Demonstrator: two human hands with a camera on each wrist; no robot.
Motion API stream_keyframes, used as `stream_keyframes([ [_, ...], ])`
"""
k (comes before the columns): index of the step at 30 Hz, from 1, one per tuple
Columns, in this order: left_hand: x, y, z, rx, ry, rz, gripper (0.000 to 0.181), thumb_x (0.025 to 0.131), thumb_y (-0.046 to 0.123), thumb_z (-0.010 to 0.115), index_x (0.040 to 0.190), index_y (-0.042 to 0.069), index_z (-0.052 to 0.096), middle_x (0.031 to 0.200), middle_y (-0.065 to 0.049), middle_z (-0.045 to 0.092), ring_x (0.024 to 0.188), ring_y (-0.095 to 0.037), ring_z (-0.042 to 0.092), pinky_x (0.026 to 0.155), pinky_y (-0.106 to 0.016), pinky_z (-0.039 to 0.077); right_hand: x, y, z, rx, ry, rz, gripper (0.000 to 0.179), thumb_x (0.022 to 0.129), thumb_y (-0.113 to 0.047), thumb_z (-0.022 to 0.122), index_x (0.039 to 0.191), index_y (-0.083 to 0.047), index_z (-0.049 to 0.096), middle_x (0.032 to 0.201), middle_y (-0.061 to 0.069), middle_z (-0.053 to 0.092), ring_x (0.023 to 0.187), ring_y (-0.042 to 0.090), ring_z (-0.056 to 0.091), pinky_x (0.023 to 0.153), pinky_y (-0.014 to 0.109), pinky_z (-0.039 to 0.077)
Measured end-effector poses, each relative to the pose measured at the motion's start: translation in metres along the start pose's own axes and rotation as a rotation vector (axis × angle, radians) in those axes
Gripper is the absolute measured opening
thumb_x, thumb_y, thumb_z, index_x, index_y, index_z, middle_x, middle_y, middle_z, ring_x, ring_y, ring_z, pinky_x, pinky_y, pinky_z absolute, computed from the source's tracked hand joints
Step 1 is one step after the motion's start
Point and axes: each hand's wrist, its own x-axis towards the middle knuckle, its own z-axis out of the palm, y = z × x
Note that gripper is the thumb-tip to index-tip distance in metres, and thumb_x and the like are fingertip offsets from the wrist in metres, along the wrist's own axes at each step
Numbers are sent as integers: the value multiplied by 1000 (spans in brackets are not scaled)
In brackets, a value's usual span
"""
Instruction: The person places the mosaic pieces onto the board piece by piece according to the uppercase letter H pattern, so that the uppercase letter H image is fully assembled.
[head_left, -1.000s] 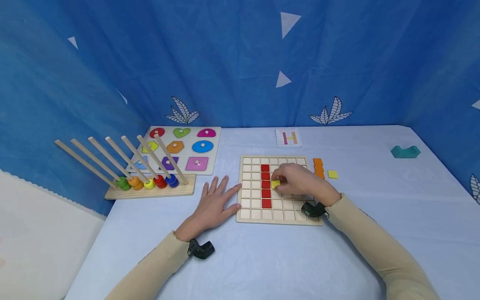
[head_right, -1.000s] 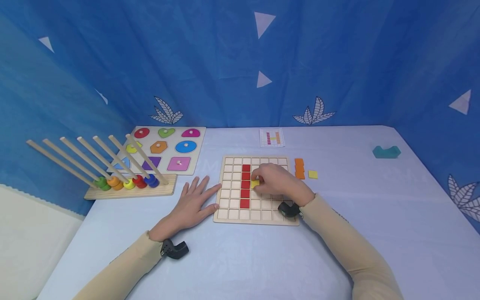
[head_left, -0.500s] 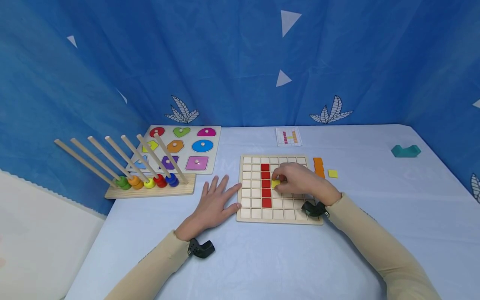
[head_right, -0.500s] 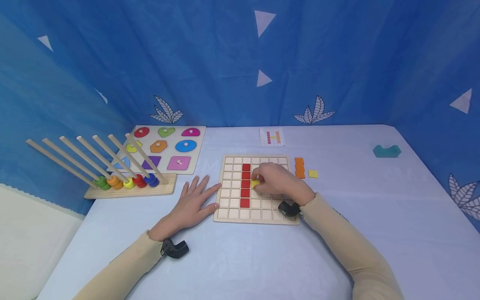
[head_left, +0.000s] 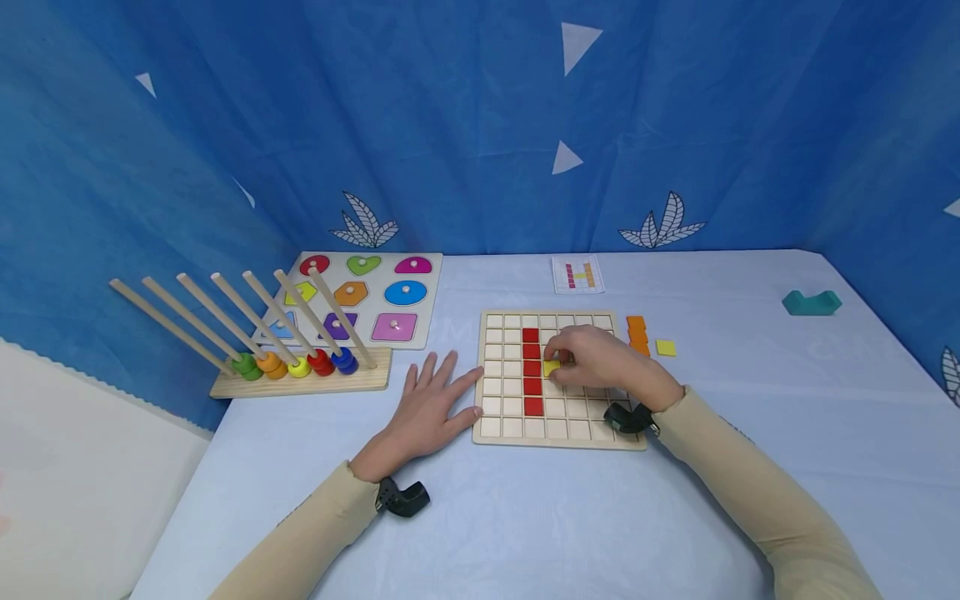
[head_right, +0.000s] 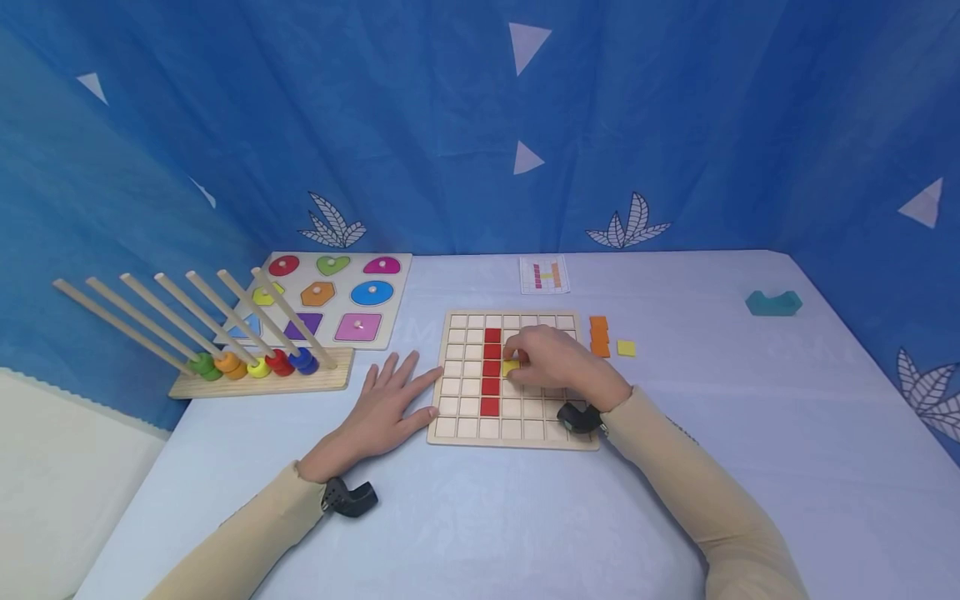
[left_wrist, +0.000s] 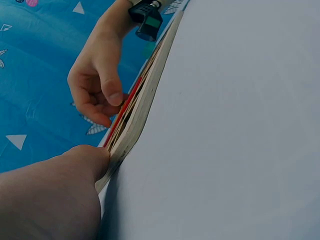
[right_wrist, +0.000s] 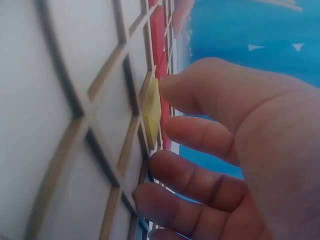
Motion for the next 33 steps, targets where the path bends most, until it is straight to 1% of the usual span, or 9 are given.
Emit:
stream_keyframes([
  [3,0,0,0,0,0,-1,62,98,49,57,154,25,46,167,-22,28,156,-52,12,120,-75,8,-2,0,-3,8,4,14,21,86,-20,78,105,-12,76,86,-1,67,78,14,55,73,29,49],
  [7,0,1,0,-4,-4,-3,62,98,48,58,155,26,46,167,-22,27,156,-52,12,120,-74,7,-9,4,-12,36,25,30,23,88,-18,75,109,-9,76,87,1,68,75,13,55,69,28,48],
  [10,0,1,1,-2,-5,-4,62,98,49,58,155,26,46,167,-21,27,156,-52,12,120,-74,8,-17,13,-20,50,34,58,24,90,-17,73,112,-7,75,89,3,69,73,13,55,66,29,48],
  [13,0,1,1,2,-9,-7,62,98,49,58,155,26,46,167,-21,27,156,-52,12,120,-74,8,-27,24,-28,48,40,111,26,91,-18,73,114,-5,74,91,4,70,73,14,56,64,29,49],
  [16,0,1,1,4,-8,-10,62,98,49,58,155,26,46,167,-22,27,156,-52,11,120,-74,8,-39,35,-35,27,64,155,28,90,-18,75,114,-4,74,91,5,70,73,14,57,65,29,50],
  [21,1,0,1,13,-3,-11,61,98,49,57,154,26,47,167,-22,27,156,-52,12,120,-74,8,-57,50,-45,-2,103,201,29,89,-17,76,113,0,73,90,8,70,73,16,57,65,29,51],
  [27,0,-1,1,11,6,-14,61,98,48,58,154,26,47,167,-22,28,156,-52,12,120,-74,8,-72,63,-51,-10,98,287,31,89,-17,76,115,-1,72,99,13,71,75,18,57,64,29,50],
  [33,1,-2,3,11,17,-4,61,98,48,58,154,26,48,167,-22,29,156,-52,14,119,-75,10,-83,74,-52,-13,91,344,34,89,-19,75,117,0,71,102,17,71,77,20,57,64,28,51],
])
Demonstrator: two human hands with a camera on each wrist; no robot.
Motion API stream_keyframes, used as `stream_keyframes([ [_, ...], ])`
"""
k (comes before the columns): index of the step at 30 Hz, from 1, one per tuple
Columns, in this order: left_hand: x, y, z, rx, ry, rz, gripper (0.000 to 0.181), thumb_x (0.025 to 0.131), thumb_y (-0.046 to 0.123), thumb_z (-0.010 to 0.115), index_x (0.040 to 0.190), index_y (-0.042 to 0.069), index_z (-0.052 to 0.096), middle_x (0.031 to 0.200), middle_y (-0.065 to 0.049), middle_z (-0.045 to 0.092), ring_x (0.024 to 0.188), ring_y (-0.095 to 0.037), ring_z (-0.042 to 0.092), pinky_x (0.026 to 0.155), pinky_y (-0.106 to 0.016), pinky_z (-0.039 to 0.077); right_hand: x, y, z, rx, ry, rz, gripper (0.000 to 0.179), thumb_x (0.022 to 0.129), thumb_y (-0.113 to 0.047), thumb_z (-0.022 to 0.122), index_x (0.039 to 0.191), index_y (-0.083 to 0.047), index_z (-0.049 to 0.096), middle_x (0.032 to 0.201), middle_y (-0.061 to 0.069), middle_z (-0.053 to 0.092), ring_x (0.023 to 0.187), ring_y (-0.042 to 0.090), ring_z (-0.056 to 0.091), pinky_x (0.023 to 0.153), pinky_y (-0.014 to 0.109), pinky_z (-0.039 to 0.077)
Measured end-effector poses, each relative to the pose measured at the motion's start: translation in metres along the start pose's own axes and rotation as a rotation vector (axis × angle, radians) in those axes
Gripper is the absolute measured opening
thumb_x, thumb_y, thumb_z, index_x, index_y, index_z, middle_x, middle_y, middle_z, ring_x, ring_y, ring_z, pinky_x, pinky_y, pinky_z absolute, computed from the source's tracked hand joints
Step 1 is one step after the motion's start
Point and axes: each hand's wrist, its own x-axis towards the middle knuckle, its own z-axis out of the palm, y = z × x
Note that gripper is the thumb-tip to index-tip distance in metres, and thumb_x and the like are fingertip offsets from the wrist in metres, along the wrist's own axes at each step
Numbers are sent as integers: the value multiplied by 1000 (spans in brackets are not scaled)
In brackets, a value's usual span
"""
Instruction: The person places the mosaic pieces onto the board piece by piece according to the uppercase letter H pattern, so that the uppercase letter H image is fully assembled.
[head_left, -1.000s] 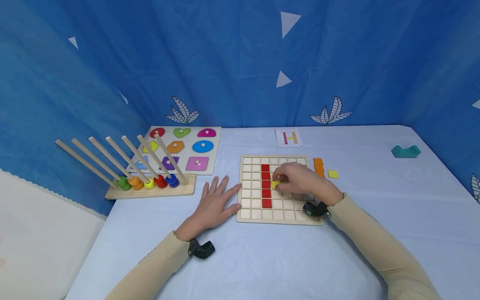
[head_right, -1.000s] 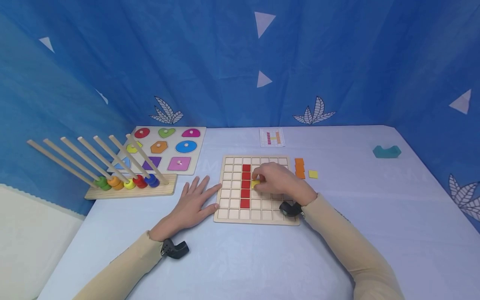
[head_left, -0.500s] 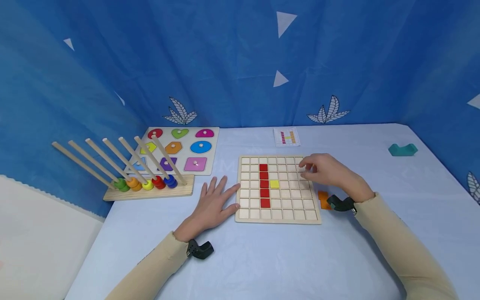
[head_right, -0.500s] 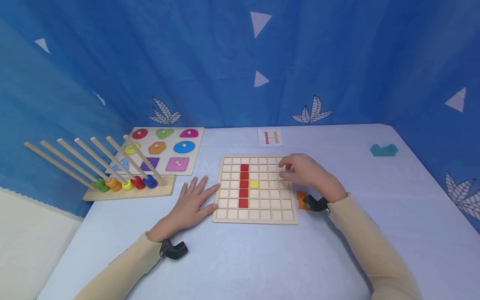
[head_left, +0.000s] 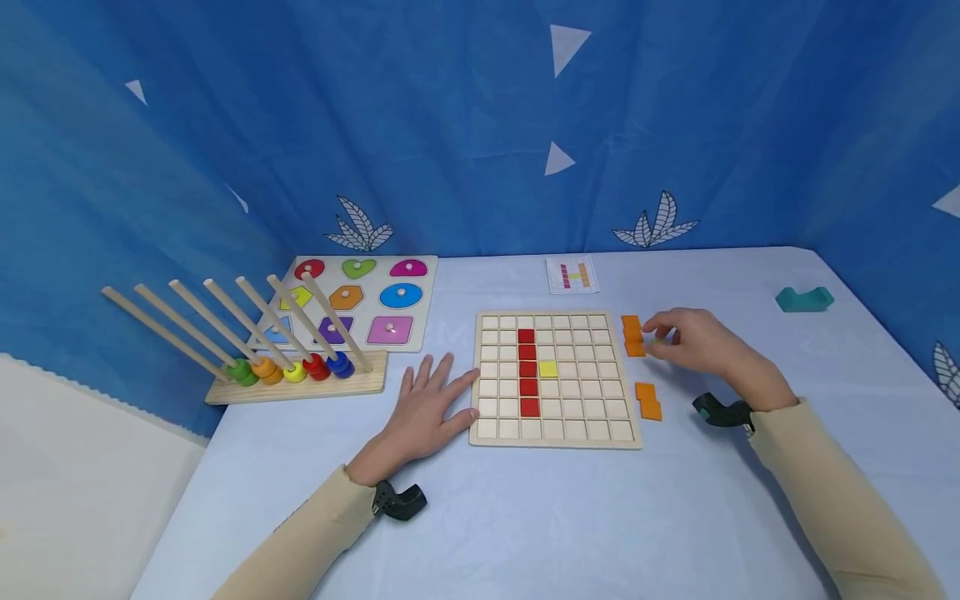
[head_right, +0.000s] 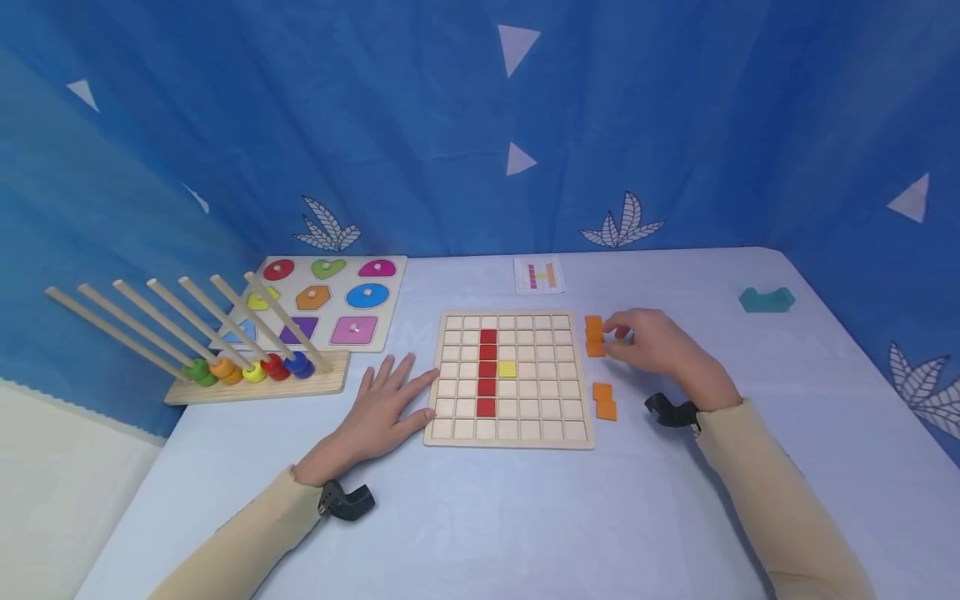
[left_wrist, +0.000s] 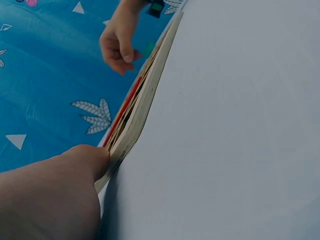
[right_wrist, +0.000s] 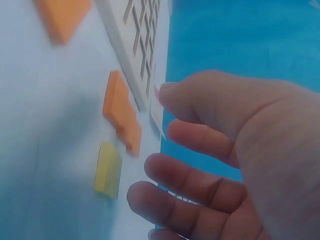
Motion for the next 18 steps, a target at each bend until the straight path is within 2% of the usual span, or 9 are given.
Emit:
stream_keyframes([
  [10,-1,1,-2,-3,-11,-2,61,98,48,58,154,26,47,167,-22,28,156,-52,12,120,-74,8,-3,14,-1,-8,28,20,38,88,-19,77,118,3,70,103,21,70,81,24,58,65,29,52],
  [18,-1,2,-2,-12,-18,-3,62,98,48,58,155,27,46,168,-21,27,156,-51,11,121,-74,7,0,23,3,-4,3,46,43,84,-15,78,121,6,68,101,21,69,78,22,56,64,27,51],
])
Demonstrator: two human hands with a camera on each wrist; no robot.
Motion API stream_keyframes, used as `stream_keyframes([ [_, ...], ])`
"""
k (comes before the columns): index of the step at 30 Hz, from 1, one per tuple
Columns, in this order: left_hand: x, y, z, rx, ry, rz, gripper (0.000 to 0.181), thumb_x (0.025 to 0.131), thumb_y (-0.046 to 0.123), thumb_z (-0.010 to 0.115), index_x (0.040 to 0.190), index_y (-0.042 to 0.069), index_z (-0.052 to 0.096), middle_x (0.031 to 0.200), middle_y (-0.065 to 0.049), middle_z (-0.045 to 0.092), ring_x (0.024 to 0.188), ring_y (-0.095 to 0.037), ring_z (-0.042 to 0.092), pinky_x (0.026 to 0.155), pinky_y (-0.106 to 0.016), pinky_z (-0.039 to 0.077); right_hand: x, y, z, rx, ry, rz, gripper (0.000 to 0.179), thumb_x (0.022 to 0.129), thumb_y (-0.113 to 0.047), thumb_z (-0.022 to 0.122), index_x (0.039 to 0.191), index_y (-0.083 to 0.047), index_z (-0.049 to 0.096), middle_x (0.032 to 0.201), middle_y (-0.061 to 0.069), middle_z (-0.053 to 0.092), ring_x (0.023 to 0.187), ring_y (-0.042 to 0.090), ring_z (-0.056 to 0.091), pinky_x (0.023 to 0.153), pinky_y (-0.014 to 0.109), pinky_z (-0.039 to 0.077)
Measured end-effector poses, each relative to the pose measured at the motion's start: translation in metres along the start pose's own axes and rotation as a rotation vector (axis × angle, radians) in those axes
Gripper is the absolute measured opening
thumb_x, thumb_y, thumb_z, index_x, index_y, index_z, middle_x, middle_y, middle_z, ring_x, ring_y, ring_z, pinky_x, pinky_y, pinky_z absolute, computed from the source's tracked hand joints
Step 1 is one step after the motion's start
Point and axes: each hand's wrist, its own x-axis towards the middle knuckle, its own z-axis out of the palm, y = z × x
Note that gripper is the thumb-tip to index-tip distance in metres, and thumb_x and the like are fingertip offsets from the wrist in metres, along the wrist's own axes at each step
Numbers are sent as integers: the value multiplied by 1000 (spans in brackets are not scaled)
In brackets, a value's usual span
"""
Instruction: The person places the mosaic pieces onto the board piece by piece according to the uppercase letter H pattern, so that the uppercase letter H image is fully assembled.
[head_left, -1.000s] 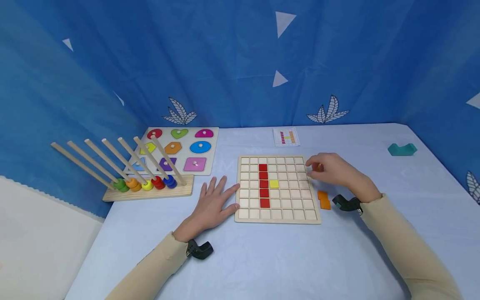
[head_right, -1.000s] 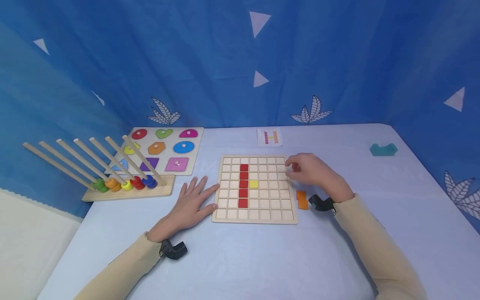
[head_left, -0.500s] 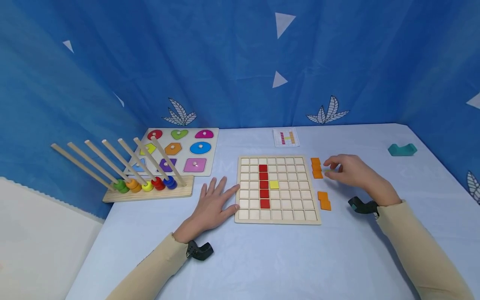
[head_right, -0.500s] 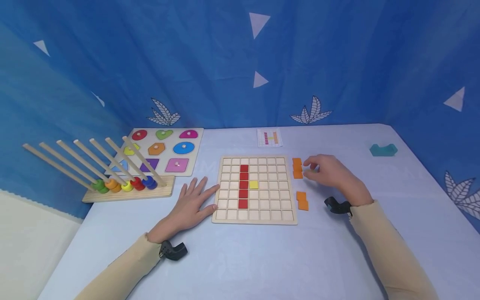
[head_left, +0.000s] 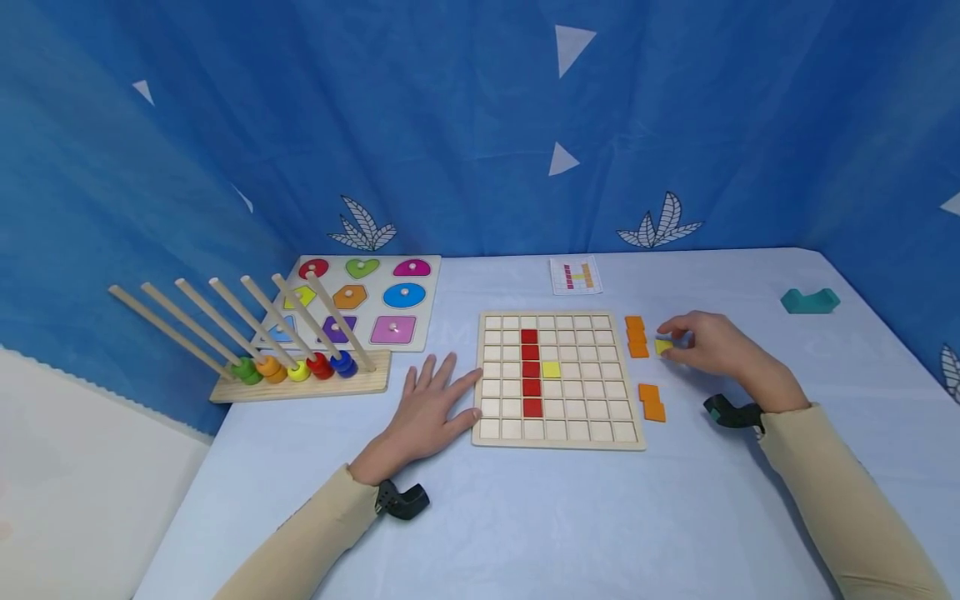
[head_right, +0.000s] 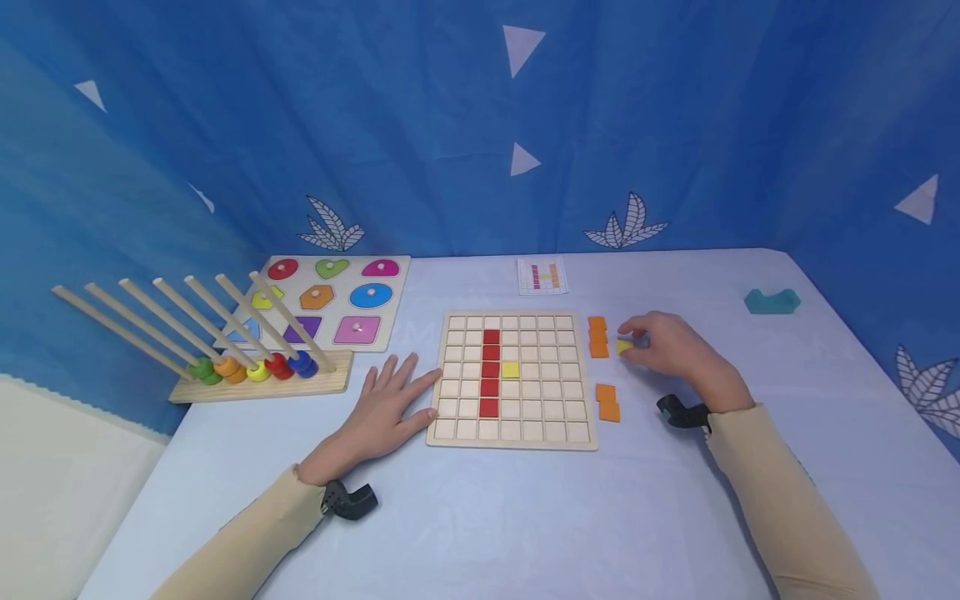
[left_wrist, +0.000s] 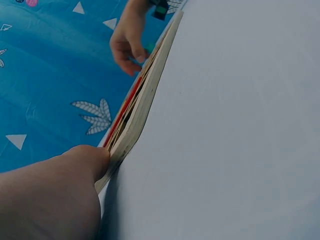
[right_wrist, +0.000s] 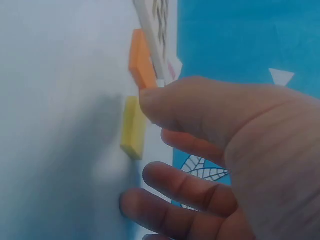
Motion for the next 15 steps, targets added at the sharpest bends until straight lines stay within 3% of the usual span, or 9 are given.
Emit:
stream_keyframes([
  [15,0,1,0,-8,-3,-7,62,98,49,58,155,27,46,168,-21,27,157,-51,10,121,-74,7,3,6,11,-50,42,-18,37,83,-14,81,115,4,73,94,17,65,78,22,53,66,29,47],
])
